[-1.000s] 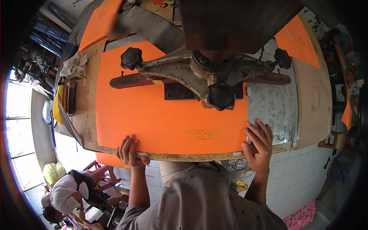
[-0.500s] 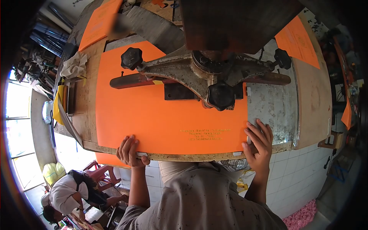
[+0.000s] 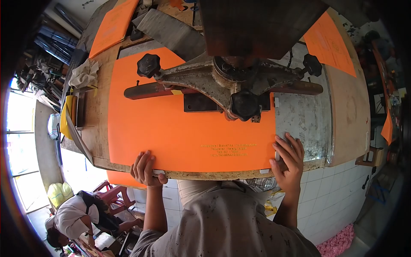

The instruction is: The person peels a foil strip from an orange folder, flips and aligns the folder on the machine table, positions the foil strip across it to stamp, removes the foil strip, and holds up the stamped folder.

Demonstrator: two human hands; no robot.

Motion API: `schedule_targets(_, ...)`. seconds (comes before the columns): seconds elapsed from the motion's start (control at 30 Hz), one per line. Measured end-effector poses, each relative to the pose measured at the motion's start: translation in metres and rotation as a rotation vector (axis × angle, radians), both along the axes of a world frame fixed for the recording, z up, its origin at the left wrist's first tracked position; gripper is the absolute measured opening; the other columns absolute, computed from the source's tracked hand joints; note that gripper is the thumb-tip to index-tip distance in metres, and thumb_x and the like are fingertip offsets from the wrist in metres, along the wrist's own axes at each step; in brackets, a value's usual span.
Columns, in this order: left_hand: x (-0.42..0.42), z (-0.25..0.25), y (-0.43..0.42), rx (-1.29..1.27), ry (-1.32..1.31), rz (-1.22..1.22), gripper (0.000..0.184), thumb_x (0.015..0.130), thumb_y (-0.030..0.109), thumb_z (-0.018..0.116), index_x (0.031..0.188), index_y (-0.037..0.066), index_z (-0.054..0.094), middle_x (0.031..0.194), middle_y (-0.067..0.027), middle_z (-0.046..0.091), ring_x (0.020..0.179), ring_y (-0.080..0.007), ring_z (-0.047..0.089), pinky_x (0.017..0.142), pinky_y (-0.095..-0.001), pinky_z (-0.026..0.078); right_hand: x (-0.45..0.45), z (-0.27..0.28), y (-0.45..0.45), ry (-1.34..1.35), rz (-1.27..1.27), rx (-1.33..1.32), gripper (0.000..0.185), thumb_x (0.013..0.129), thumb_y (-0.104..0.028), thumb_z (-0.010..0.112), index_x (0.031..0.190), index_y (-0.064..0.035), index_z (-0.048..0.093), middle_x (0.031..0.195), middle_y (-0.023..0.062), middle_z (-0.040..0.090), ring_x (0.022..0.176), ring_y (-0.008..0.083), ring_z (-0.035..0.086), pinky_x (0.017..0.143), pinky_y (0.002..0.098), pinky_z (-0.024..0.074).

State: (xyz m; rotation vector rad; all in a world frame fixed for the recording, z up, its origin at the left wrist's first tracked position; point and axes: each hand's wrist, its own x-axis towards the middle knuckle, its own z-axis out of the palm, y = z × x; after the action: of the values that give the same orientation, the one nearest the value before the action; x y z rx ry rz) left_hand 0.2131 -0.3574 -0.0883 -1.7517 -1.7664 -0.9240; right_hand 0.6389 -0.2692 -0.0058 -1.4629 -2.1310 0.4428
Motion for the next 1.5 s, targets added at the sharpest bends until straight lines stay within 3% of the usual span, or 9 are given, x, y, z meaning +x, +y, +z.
schedule_targets(0.53,0.003,0.009,0.006,0.106,0.015,-0.034,0.052,0.1,0.051,0.045,0.111,0.009,0.074,0.118,-0.0075,0.076,0.111,-0.0287,0.071,0.099,-0.0398,0.046,0.0,-0.01,-0.007,0.158,-0.02,0.188,0.028,0.094,-0.014,0.068,0.121,-0.0056,0.073,0.134,0.0071,0.069,0.134,0.0319,0.057,0.117,0.0516,0.0352)
schedule_targets(0.67,0.009,0.017,0.001,0.099,-0.014,-0.056,0.051,0.102,0.049,0.047,0.12,0.007,0.068,0.125,-0.0117,0.072,0.118,-0.0326,0.067,0.101,-0.0445,0.046,-0.004,-0.018,-0.016,0.289,-0.068,0.29,0.019,0.097,-0.013,0.066,0.112,-0.0021,0.073,0.124,0.0093,0.071,0.124,0.0322,0.062,0.108,0.0473,0.0465)
schedule_targets(1.0,0.009,-0.015,-0.078,0.145,-0.309,-0.127,0.034,0.094,0.015,0.069,0.126,0.004,0.062,0.142,-0.018,0.058,0.133,-0.038,0.054,0.109,-0.0522,0.043,-0.011,-0.064,-0.107,0.302,-0.111,0.638,0.012,0.098,-0.01,0.067,0.105,-0.0012,0.071,0.115,0.0125,0.069,0.113,0.0326,0.065,0.099,0.0449,0.0511)
schedule_targets(1.07,-0.003,-0.044,-0.114,0.148,-0.365,-0.015,0.033,0.096,0.012,0.07,0.126,0.003,0.061,0.142,-0.0176,0.057,0.132,-0.0361,0.054,0.108,-0.0523,0.044,-0.011,-0.092,-0.143,0.338,-0.068,0.478,0.013,0.095,-0.011,0.07,0.105,-0.0034,0.07,0.116,0.0131,0.067,0.116,0.034,0.062,0.101,0.0456,0.0489)
schedule_targets(1.17,-0.013,-0.077,-0.152,0.084,-0.521,0.324,0.039,0.098,0.014,0.072,0.131,0.001,0.056,0.142,-0.0159,0.056,0.133,-0.0329,0.052,0.106,-0.0485,0.045,-0.007,-0.12,-0.173,0.188,-0.022,0.1,0.027,0.091,-0.014,0.076,0.116,-0.006,0.07,0.124,0.0119,0.065,0.126,0.0356,0.057,0.11,0.0506,0.0417)
schedule_targets(1.27,-0.024,-0.115,-0.165,0.031,-0.847,0.394,0.053,0.098,0.023,0.074,0.14,0.0,0.05,0.142,-0.0148,0.054,0.132,-0.0298,0.051,0.107,-0.0435,0.043,-0.001,-0.136,-0.186,0.04,0.172,-0.029,0.04,0.088,-0.024,0.079,0.122,-0.005,0.068,0.132,0.0134,0.061,0.133,0.037,0.051,0.113,0.0526,0.038)
schedule_targets(1.37,-0.038,-0.144,-0.156,0.003,-1.573,0.153,0.075,0.1,0.037,0.071,0.155,0.002,0.033,0.148,-0.0153,0.045,0.133,-0.0246,0.049,0.11,-0.0399,0.041,-0.002,-0.142,-0.191,-0.06,0.266,-0.129,0.063,0.083,-0.043,0.082,0.131,-0.0055,0.066,0.147,0.0134,0.052,0.142,0.0385,0.042,0.117,0.0551,0.0346)
schedule_targets(1.47,-0.031,-0.128,-0.134,0.049,-1.893,0.06,0.067,0.101,0.034,0.071,0.151,0.002,0.041,0.143,-0.0134,0.051,0.128,-0.0223,0.054,0.106,-0.0414,0.046,-0.004,-0.142,-0.189,-0.118,0.37,-0.175,0.069,0.079,-0.045,0.085,0.133,-0.0068,0.066,0.153,0.0124,0.047,0.148,0.0373,0.036,0.121,0.0549,0.0313)
schedule_targets(1.5,-0.033,-0.128,-0.131,0.042,-1.84,0.031,0.061,0.101,0.032,0.07,0.148,0.001,0.044,0.139,-0.0124,0.054,0.124,-0.0211,0.057,0.102,-0.0405,0.049,-0.006,-0.143,-0.189,-0.134,0.402,-0.187,0.07,0.078,-0.045,0.086,0.133,-0.0072,0.066,0.154,0.0121,0.046,0.149,0.0369,0.035,0.122,0.0547,0.0304)
